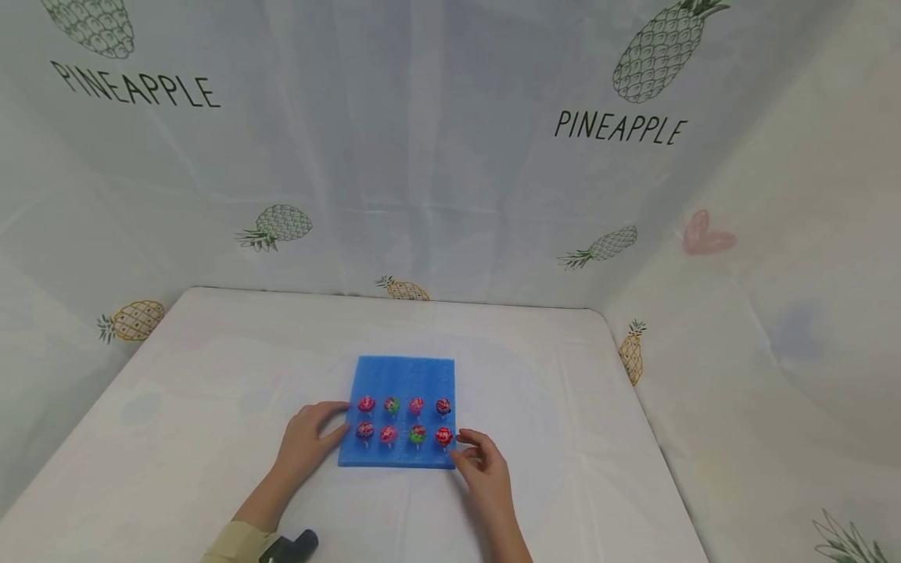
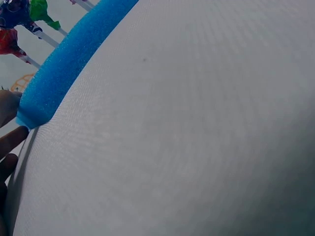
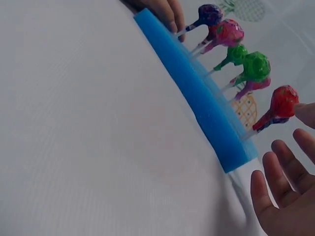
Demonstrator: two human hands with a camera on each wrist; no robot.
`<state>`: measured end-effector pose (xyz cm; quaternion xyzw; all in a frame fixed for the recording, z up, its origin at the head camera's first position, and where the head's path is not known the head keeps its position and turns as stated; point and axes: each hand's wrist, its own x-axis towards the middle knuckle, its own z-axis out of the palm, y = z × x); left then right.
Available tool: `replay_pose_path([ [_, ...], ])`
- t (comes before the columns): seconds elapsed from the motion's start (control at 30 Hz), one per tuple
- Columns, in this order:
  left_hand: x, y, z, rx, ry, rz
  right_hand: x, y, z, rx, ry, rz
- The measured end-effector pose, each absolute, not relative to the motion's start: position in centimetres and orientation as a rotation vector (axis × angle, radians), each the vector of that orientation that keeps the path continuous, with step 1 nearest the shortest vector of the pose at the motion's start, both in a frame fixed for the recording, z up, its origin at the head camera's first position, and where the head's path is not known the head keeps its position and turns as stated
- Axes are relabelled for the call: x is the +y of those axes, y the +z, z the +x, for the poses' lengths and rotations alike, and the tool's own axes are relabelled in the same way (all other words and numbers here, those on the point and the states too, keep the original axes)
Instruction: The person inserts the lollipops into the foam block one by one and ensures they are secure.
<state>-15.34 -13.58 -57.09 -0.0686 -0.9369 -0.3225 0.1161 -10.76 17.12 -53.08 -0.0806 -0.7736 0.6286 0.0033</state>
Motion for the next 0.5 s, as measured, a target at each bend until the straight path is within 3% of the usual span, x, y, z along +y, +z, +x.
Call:
replay_pose_path([
  [0.27,-13.6,-57.1,-15.3,-2.765,-0.971,-0.162,18.4,-53.7,-10.7,-2.512,1.878,-0.195],
  [0.5,-14.6,-57.0,-14.9,-2.758,-1.264,-0.084,20.1,-52.6,-10.9,-2.668,1.700,-0.136],
])
